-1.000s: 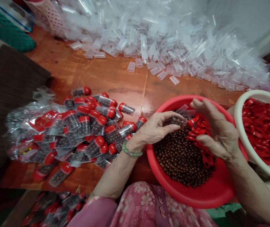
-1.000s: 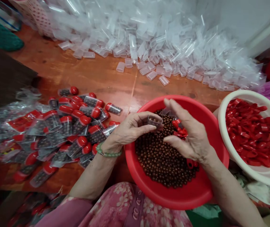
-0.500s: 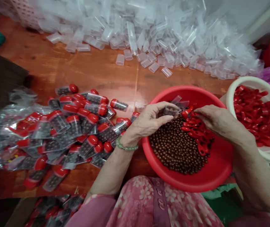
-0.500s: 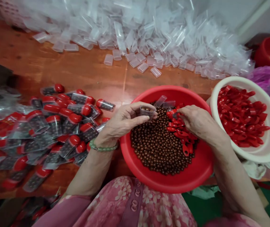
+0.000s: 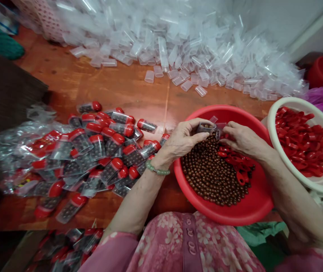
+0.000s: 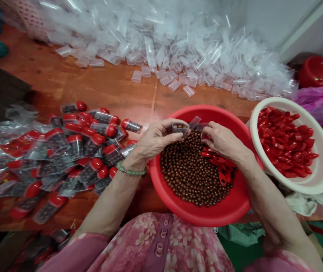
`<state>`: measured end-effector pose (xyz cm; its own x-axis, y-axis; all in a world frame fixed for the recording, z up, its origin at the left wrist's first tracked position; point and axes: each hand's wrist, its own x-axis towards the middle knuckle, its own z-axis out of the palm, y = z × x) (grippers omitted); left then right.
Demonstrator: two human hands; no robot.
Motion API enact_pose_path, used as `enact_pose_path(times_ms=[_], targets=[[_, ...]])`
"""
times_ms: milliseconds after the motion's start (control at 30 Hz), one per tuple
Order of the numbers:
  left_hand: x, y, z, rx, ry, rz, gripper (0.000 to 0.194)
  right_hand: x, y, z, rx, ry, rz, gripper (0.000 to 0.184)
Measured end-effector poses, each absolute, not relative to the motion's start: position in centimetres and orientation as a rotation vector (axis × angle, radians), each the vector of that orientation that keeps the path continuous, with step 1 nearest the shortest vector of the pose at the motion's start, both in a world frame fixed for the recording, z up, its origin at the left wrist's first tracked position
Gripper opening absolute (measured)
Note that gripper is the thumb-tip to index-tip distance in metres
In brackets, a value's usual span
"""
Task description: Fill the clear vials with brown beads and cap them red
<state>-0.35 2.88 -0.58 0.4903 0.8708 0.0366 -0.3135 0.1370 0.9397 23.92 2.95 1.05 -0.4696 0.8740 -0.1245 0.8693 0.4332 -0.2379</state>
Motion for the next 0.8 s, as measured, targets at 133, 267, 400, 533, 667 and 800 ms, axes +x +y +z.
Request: enact_pose_path(times_ms=[133,267,400,533,667,800], targets=[[-0.5,2.8,-0.4,1.162,0.631,0.910,0.020,24.5,2.4,2.0,-1.547,-1.975,0.917,0.024],[-0.7,2.7,-0.5,1.209,0.635,0.820,0.022,23.6,2.0,2.1,-1.334,-1.532,1.098,0.033],[-1.0,2.7,-0.6,1.128,0.571,0.795,0.029,22.6,1.6,2.1,-1.209,-1.541,1.094,0.025],[-1.0,2.6,-0.6,1.005,0.575,0.854,0.035,22.2,1.3,2.1,-1.172,-1.574,1.132,0.019],[-1.0,2.5,-0.4,1.018,0.618,0.876,0.034,21.9,1.5,1.9,-1.252,-1.530,1.091,0.022],[-1.1,2.5,-0.3,1.055,0.581,0.896,0.027,20.8,1.6,2.1,-1.282,-1.720,0.972,0.023]])
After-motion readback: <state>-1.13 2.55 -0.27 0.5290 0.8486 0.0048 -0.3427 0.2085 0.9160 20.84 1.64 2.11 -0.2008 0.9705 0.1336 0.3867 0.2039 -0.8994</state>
